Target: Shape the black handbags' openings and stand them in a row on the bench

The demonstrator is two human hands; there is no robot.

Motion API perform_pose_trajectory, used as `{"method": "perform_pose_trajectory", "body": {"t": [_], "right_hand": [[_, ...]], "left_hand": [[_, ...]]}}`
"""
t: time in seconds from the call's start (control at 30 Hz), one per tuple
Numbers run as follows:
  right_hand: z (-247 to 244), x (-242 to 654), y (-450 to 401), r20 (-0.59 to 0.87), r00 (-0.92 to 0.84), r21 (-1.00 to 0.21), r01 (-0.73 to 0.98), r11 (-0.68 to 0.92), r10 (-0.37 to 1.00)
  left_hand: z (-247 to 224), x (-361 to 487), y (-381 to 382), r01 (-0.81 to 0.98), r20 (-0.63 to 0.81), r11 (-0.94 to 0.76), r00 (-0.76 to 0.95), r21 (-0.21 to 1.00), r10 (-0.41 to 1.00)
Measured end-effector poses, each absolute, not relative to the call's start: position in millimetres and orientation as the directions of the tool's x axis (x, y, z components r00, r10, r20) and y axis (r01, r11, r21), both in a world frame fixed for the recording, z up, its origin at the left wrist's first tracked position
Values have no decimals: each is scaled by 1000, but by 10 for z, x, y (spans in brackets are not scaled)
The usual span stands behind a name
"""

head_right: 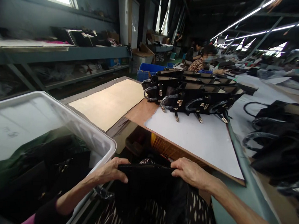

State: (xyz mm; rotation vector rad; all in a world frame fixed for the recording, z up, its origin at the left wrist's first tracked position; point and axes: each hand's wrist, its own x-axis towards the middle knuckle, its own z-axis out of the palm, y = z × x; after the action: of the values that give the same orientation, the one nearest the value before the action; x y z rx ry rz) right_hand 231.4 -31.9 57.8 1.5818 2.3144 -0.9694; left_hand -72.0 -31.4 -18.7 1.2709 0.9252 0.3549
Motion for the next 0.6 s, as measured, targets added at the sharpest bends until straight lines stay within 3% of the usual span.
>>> {"method": "perform_pose_trajectory", "body": {"t": [0.27,0.6], "right_hand": [[408,2423,-317,-519,-389,-451,881,143,761],[473,2390,-319,-508,-393,-417,891,180,766]], "left_hand": [[-186,-650,-344,241,-342,246,570,939,747],[-175,-655,-336,289,-222,62,563,955,796]]}}
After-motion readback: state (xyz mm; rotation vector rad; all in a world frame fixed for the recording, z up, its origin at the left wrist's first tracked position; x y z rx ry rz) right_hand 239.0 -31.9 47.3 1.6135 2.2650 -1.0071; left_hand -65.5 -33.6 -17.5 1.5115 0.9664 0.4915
